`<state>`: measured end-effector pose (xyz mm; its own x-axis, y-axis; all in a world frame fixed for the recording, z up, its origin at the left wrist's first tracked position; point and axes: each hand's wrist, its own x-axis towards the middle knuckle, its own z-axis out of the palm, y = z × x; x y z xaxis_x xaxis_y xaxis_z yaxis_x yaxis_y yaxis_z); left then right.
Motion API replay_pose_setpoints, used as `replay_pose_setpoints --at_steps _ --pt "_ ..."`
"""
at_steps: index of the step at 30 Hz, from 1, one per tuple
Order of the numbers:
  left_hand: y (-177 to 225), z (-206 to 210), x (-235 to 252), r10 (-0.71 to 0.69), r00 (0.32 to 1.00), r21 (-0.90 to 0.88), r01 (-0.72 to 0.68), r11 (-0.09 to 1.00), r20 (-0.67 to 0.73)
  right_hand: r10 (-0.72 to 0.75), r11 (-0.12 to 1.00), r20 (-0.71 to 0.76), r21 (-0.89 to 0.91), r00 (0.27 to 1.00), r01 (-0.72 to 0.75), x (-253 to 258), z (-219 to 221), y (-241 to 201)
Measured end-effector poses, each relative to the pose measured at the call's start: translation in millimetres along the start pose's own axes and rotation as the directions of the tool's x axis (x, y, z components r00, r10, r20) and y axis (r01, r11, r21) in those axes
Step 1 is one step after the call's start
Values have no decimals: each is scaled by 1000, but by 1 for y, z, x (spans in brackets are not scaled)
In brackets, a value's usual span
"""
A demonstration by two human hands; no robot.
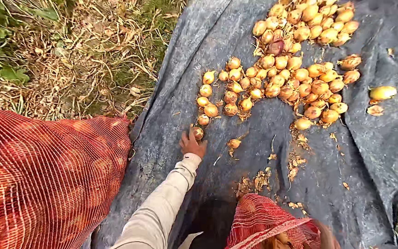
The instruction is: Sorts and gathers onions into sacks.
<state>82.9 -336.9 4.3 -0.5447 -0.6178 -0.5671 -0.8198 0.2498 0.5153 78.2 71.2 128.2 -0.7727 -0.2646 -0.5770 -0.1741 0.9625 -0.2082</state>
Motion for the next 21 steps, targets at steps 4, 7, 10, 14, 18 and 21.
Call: replay_pose_setpoints --at_steps 4,7,10,14,18,21 --pt "-15 29 35 64 997 131 -59 990 -33 227 951 189 168 955 -260 28 2 -57" --pt "-16 33 48 111 994 202 -107 974 -12 207 944 284 191 936 -267 55 -9 -64" --pt "-19 31 44 83 996 242 -79 967 -7 -2 998 300 66 954 -19 57 -34 -63" --pt "-16 43 38 -3 992 269 37 962 -126 -304 929 33 233 952 288 43 -90 -80" --pt "-8 52 43 -178 950 139 218 966 -258 -414 838 -9 386 910 385 57 -136 -56" --pt "8 59 53 -329 874 68 376 924 -358 -481 790 82 471 873 391 87 -145 -30"
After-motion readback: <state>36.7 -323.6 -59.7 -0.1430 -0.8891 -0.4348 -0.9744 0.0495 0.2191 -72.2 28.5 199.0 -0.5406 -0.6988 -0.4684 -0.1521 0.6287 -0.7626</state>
